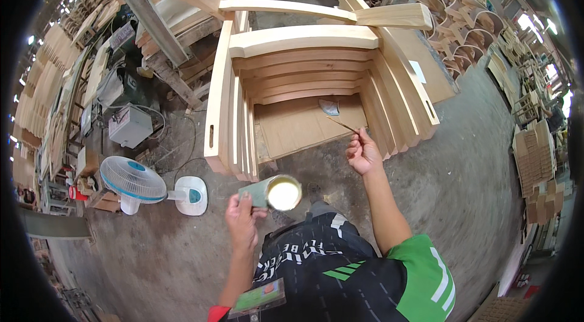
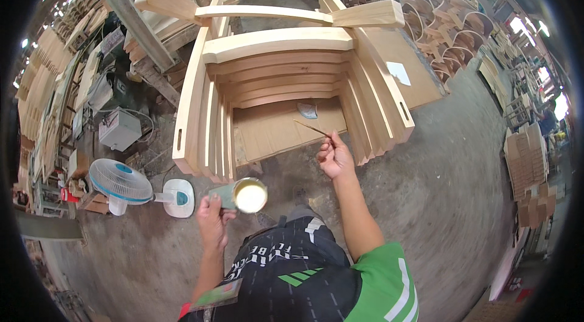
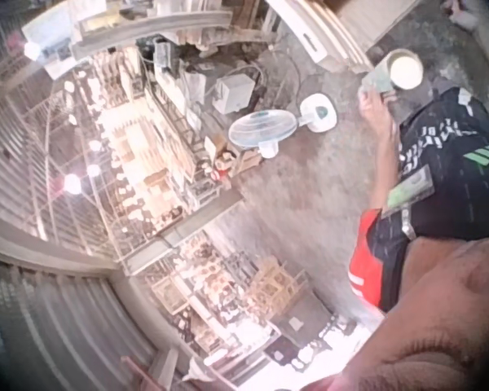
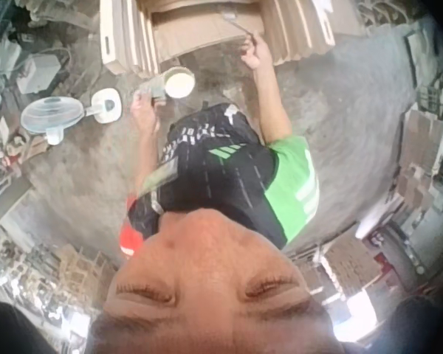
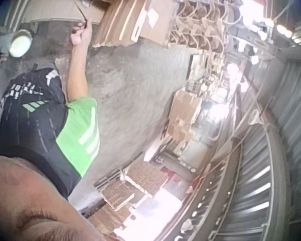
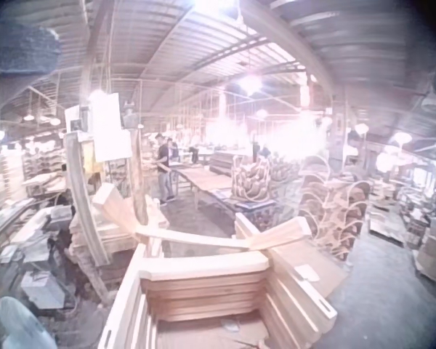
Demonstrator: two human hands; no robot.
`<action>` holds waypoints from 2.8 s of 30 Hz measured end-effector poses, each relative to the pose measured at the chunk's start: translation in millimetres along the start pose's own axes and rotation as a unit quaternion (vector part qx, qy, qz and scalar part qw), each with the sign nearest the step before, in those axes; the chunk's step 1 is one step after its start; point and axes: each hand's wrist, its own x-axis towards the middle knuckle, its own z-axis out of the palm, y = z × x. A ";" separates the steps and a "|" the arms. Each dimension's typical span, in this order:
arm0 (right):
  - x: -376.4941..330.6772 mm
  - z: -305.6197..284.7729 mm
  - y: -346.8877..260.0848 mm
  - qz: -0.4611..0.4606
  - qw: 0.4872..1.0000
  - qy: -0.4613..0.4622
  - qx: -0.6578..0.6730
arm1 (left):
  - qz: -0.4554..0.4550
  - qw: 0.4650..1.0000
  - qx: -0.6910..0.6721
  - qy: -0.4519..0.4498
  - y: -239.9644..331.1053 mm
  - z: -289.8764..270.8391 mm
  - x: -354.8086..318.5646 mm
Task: The person assembles wooden chair frames by attaching curved backrest pieces to the frame, then moves the assembled units between workstations. They handle multiple chair frames and backrests, positioning and securing them by hand.
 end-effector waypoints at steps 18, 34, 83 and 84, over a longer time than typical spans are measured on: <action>156.4 -39.2 -13.8 0.083 0.988 0.110 -0.067 | -0.104 0.990 0.073 0.059 -117.7 116.9 252.2; 202.6 -14.4 13.4 0.131 0.961 0.187 -0.155 | 0.028 0.941 0.291 0.173 -122.3 112.0 253.7; -132.6 -589.5 -638.9 -0.040 0.862 0.412 -0.291 | -0.020 0.769 0.497 -0.402 -584.6 822.5 -8.2; -125.7 -590.3 -668.8 -0.032 0.858 0.417 -0.299 | -0.016 0.772 0.499 -0.393 -588.1 859.0 2.2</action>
